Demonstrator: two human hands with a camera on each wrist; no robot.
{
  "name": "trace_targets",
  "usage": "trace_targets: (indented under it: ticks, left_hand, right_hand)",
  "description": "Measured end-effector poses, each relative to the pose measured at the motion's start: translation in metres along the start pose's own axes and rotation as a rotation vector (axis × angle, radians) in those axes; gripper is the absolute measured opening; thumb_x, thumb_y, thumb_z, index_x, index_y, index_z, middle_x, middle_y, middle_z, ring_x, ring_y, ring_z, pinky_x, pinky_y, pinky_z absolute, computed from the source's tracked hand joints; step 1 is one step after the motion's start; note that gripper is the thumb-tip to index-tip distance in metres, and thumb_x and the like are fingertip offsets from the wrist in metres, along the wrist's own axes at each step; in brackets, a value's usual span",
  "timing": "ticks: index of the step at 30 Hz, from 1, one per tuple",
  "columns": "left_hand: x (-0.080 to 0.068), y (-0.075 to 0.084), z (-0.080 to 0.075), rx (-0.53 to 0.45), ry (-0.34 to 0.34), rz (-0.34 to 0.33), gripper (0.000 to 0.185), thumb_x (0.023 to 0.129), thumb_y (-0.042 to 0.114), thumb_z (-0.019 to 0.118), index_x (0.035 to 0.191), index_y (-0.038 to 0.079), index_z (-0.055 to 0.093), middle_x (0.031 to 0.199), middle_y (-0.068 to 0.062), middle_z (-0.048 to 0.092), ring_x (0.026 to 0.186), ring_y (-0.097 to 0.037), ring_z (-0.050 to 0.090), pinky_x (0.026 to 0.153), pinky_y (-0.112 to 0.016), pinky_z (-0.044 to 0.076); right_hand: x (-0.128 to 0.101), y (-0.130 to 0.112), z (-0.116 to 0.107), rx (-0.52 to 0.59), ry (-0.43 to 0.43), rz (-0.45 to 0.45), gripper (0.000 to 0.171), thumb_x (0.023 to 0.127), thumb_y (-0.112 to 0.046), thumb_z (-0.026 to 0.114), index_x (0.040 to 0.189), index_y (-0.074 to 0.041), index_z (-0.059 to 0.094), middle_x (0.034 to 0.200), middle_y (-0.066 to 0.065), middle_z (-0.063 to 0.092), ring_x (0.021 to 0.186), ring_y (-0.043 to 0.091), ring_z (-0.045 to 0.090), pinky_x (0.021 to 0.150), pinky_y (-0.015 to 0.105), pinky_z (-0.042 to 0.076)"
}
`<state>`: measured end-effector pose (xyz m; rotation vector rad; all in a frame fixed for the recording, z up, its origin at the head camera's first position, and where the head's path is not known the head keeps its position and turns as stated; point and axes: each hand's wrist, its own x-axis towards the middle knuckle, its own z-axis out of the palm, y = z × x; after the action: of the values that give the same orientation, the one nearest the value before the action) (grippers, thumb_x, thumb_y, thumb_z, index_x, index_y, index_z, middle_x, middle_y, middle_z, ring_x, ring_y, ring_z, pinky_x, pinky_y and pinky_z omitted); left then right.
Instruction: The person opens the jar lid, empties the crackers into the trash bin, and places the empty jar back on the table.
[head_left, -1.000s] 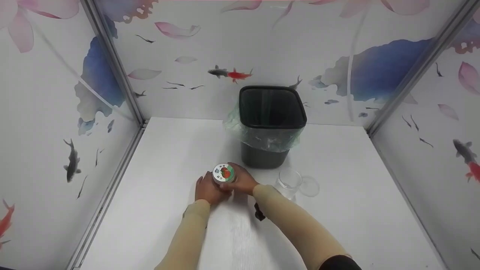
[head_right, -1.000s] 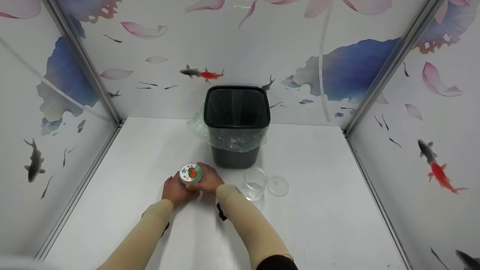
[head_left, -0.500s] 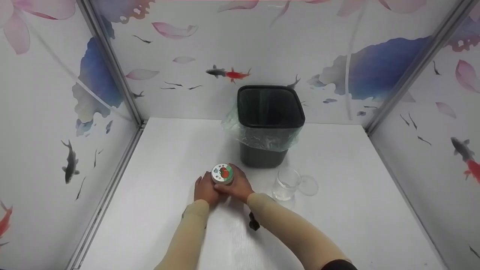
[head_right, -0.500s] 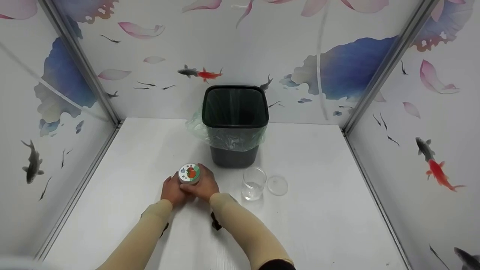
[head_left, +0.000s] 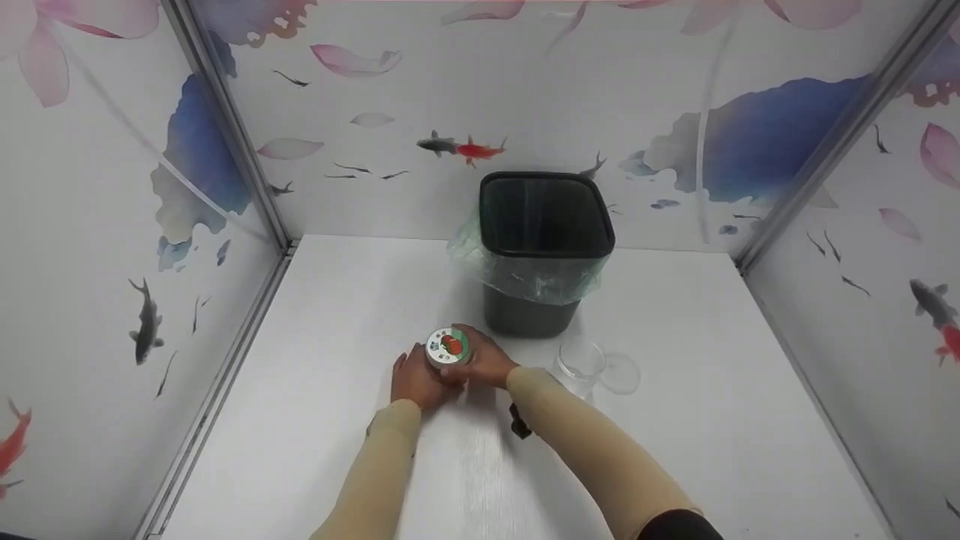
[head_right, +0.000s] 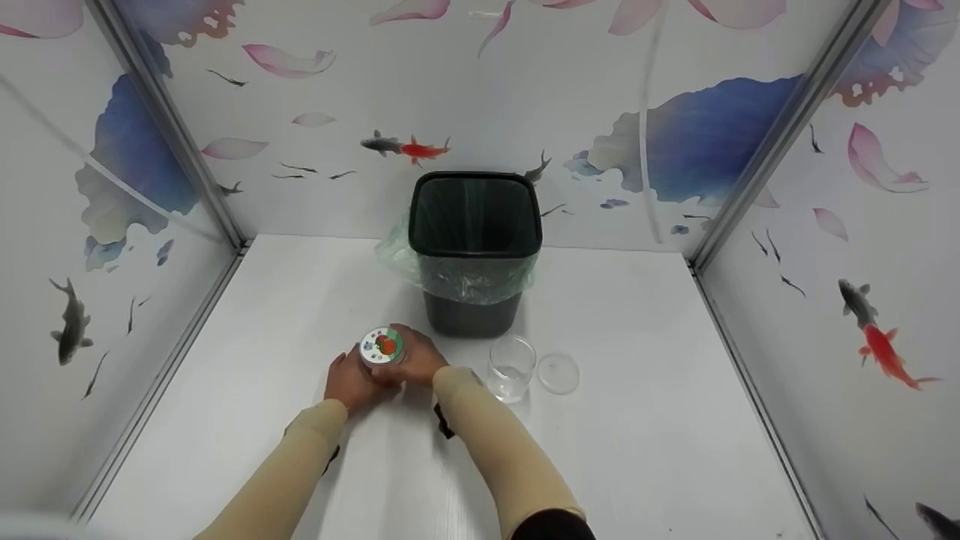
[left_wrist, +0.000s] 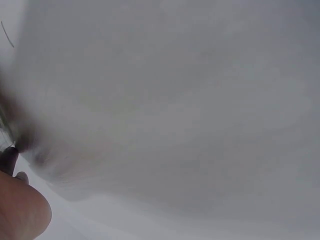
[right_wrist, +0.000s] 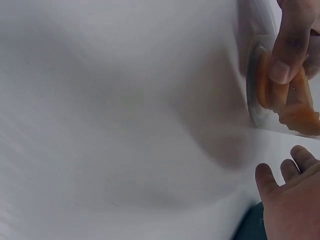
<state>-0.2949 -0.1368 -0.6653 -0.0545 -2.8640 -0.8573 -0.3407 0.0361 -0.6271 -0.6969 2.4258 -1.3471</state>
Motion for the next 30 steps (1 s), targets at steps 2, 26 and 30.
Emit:
trace_targets:
  ticks: [2, 26, 30]
  left_hand:
    - [0.000, 0.000, 0.000, -0.003, -0.003, -0.002, 0.091, 0.069, 0.053, 0.082, 0.143, 0.010, 0.052, 0.131, -0.006, 0.061, 0.130, -0.028, 0.049, 0.116, -0.052, 0.021]
    - [-0.001, -0.004, 0.005, -0.008, 0.035, -0.008, 0.074, 0.083, 0.041, 0.072, 0.141, 0.000, 0.049, 0.137, -0.015, 0.057, 0.137, -0.034, 0.042, 0.117, -0.049, 0.021]
    - [-0.001, -0.005, 0.006, 0.001, 0.053, 0.010, 0.082, 0.076, 0.050, 0.076, 0.139, 0.004, 0.053, 0.131, -0.012, 0.061, 0.133, -0.034, 0.047, 0.115, -0.051, 0.024]
  right_hand:
    - [-0.001, 0.000, 0.000, -0.011, 0.006, 0.002, 0.101, 0.075, -0.042, 0.086, 0.154, -0.010, 0.033, 0.146, 0.003, 0.047, 0.134, 0.016, 0.042, 0.114, 0.038, 0.030]
    - [-0.014, -0.012, 0.022, -0.056, 0.227, 0.021, 0.101, 0.072, -0.051, 0.086, 0.149, -0.006, 0.038, 0.138, 0.006, 0.051, 0.128, 0.020, 0.047, 0.111, 0.040, 0.034]
    - [-0.008, -0.008, 0.013, -0.037, 0.147, 0.011, 0.100, 0.069, -0.045, 0.089, 0.148, -0.007, 0.040, 0.137, 0.004, 0.053, 0.126, 0.018, 0.049, 0.110, 0.037, 0.035]
